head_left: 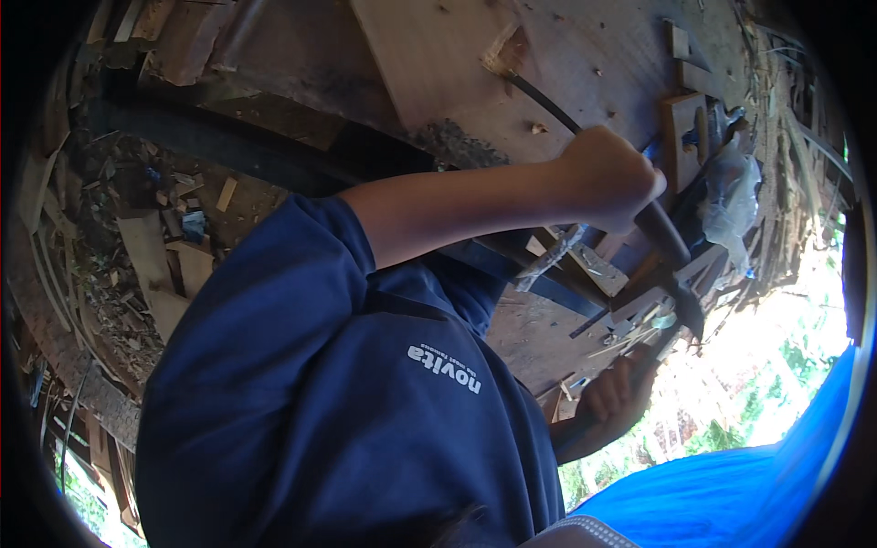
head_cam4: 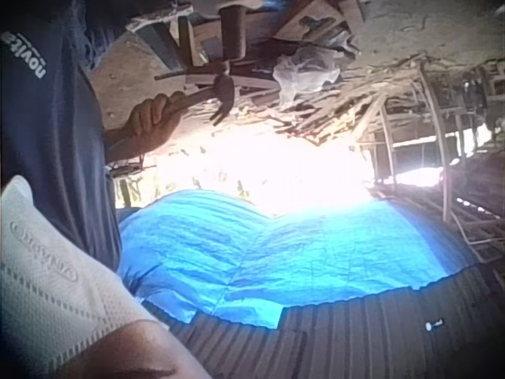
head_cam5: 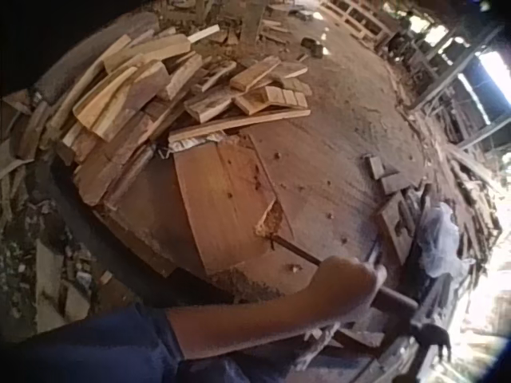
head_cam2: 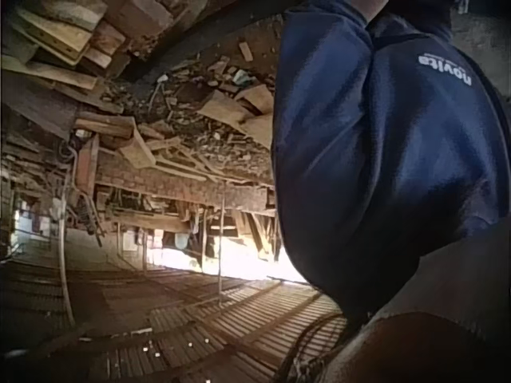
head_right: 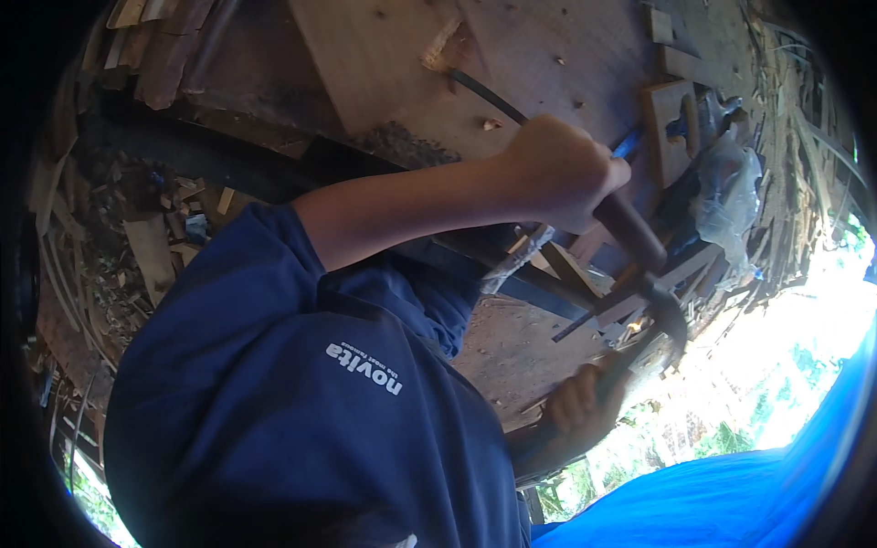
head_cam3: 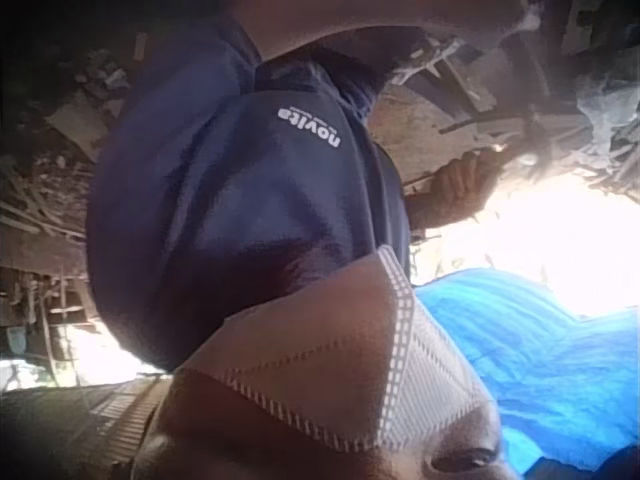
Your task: Chiseling and carving a piece of wood at a woodworking station using a hammer and chisel.
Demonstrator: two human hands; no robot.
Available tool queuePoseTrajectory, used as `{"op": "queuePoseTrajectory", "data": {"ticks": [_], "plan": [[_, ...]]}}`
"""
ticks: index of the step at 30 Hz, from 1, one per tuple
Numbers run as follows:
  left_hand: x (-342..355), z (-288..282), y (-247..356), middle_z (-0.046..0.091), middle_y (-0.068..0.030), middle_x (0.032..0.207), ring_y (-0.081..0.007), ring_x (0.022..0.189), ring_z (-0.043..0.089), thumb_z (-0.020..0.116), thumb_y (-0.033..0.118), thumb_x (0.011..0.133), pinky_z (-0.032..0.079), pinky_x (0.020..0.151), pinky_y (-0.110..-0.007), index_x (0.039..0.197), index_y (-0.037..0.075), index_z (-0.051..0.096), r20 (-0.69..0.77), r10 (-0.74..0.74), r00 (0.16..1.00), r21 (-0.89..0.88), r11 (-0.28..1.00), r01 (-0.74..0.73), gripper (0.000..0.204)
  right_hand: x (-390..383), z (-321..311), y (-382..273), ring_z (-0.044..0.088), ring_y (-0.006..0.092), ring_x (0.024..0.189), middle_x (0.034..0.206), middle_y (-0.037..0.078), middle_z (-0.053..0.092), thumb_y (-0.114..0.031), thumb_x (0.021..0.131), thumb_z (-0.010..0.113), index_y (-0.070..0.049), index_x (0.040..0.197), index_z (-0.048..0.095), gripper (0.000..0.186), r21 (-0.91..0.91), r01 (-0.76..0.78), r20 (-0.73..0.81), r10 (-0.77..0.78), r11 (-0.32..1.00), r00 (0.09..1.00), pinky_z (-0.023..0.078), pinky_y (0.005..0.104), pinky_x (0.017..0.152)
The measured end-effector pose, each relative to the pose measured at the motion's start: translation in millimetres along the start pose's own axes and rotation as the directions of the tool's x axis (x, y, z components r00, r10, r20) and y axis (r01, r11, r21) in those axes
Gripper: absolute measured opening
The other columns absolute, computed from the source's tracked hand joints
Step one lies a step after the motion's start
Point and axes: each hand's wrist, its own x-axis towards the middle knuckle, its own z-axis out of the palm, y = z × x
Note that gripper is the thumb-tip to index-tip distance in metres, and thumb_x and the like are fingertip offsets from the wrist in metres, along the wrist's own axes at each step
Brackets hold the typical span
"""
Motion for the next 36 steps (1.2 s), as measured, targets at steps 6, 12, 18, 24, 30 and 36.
{"op": "queuePoseTrajectory", "data": {"ticks": [6,12,18,24,30,36], "plan": [[0.7,0.5,-1.7,0.067,-0.0070,0.067,-0.0239,0.062,0.068,0.072,0.025,0.063,0.050,0.050,-0.037,0.084,0.012,0.069,-0.004,0.004,1.000,0.032,0.999,-0.004,0.024,-24.9,-2.3,-21.7,0.038,0.0124,0.054,0.070,0.004,0.036,-0.033,0.107,0.022,-0.003,0.099,0.041,0.037,0.051,0.247,0.125,-0.252,0.968,0.960,0.038,0.0274,0.047],[2.4,1.2,0.0,0.067,-0.0070,0.068,-0.0233,0.063,0.068,0.072,0.023,0.063,0.050,0.051,-0.037,0.086,0.011,0.069,0.019,0.022,1.000,0.026,0.999,-0.022,0.027,15.2,-9.2,-6.7,0.035,0.0100,0.046,0.067,0.003,0.037,-0.030,0.107,0.029,-0.007,0.086,0.039,0.033,-0.073,0.254,0.018,-0.254,0.964,0.967,0.035,0.0242,0.039],[3.6,5.2,-2.2,0.068,-0.0075,0.071,-0.0231,0.064,0.068,0.073,0.022,0.061,0.050,0.052,-0.036,0.086,0.011,0.068,0.009,-0.003,1.000,0.014,1.000,0.003,0.028,-16.8,7.6,-18.4,0.037,0.0109,0.052,0.068,0.003,0.036,-0.035,0.107,0.022,-0.007,0.093,0.040,0.036,-0.059,0.180,0.051,-0.177,0.982,0.983,0.033,0.0231,0.043],[1.6,5.7,-0.3,0.067,-0.0079,0.070,-0.0236,0.064,0.068,0.074,0.022,0.060,0.050,0.052,-0.036,0.084,0.010,0.068,0.012,0.002,1.000,0.033,0.999,-0.002,0.027,-12.2,-39.3,-22.6,0.036,0.0101,0.045,0.064,0.002,0.035,-0.033,0.107,0.026,-0.007,0.088,0.041,0.036,-0.067,0.515,0.159,-0.500,0.855,0.851,0.036,0.0242,0.038],[3.0,8.8,-8.9,0.066,-0.0068,0.067,-0.0230,0.062,0.067,0.073,0.021,0.060,0.050,0.051,-0.037,0.079,0.011,0.066,-0.087,0.023,0.996,0.062,0.998,-0.018,0.023,6.6,-12.2,20.1,0.037,0.0102,0.040,0.061,0.002,0.040,-0.042,0.106,0.025,-0.006,0.115,0.050,0.044,-0.207,0.153,-0.200,-0.194,0.966,0.960,0.034,0.0249,0.031],[2.0,21.7,-5.2,0.065,-0.0061,0.066,-0.0224,0.061,0.067,0.073,0.022,0.060,0.050,0.052,-0.037,0.077,0.011,0.065,-0.072,0.031,0.997,0.077,0.997,-0.025,0.022,-10.4,-27.4,-6.8,0.033,0.0061,0.038,0.058,-0.001,0.037,-0.035,0.107,0.027,-0.005,0.104,0.050,0.037,-0.259,0.571,-0.157,-0.617,0.779,0.771,0.031,0.0202,0.027]]}}
